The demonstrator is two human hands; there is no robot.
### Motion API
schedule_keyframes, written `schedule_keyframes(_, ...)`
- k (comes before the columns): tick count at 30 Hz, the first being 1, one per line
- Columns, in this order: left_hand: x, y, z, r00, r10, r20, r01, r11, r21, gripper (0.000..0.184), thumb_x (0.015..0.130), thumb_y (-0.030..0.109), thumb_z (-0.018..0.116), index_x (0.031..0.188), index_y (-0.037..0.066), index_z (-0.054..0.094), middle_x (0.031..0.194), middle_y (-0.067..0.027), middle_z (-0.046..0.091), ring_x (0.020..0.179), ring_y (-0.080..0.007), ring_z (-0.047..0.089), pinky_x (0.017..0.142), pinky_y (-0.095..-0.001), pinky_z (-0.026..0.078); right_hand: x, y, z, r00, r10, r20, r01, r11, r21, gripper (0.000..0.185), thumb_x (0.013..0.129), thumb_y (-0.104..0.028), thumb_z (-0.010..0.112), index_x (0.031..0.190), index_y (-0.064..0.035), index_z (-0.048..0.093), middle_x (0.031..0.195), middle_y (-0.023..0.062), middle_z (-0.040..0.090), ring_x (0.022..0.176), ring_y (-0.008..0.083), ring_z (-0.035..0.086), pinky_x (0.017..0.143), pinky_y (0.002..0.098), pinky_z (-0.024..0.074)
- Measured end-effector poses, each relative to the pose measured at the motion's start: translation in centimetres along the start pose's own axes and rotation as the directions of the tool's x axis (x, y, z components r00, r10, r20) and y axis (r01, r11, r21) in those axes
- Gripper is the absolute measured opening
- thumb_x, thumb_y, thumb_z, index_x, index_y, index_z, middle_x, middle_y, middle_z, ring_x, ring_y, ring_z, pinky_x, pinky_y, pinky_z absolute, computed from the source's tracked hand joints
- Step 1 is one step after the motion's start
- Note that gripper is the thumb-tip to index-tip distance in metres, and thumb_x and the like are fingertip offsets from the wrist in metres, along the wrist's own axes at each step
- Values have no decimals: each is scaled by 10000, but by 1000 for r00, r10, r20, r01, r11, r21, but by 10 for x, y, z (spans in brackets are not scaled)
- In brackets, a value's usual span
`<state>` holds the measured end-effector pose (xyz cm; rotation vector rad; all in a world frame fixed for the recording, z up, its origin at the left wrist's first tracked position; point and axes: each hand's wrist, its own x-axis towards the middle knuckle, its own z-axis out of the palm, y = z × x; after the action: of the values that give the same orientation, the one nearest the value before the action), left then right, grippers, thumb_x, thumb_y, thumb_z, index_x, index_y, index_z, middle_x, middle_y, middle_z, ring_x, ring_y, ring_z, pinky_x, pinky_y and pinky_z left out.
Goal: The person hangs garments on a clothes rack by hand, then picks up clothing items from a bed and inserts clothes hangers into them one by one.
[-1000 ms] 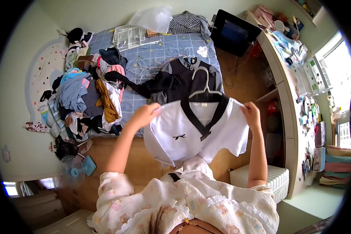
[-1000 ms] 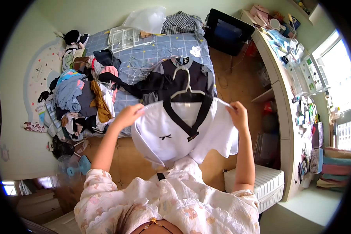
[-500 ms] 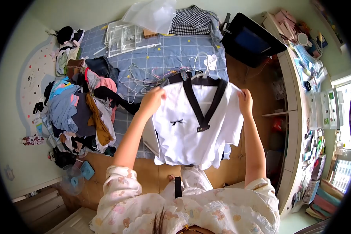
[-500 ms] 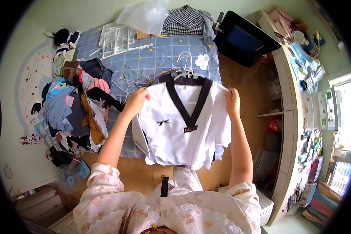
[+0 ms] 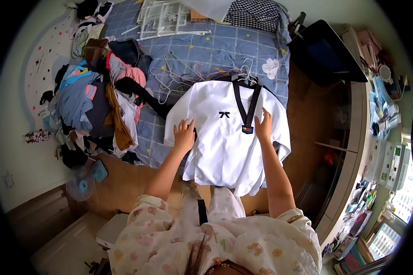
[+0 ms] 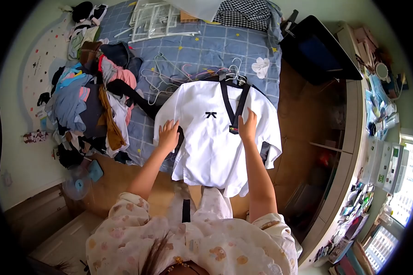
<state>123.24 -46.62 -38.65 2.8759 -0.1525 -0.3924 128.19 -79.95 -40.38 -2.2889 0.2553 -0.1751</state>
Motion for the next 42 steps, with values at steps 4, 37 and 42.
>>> schedule_keyframes(4,-50,-40,8,998,-67,7,67,992,-110,527,835,192,613,1318,96,425,1251,-122,511,1194,-304,456,988,-542,334,-41,-35,28,981,108,160,-133,979,154,266,836,-101,617,1085,-10,598,968,143,635,876,244,620,800,324,486)
schedule_keyframes(37,202,-346,15,582,-321,747,576,-485,-658,722,765,408,718,1346,186,350,1360,-48,355,1276,-244,322,1019,-513,304,-209,-235,287,664,576,476,-730,638,247,129,876,-34,544,962,40,604,790,88,646,721,153,625,673,261,497)
schedule_keyframes(42,185,-325,34,715,-253,652,567,-336,-752,450,776,402,716,1068,112,534,897,-16,560,855,-184,593,802,-306,465,-196,-263,299,551,620,559,-812,554,185,238,941,-220,506,1021,-21,610,878,70,648,782,158,627,702,263,492)
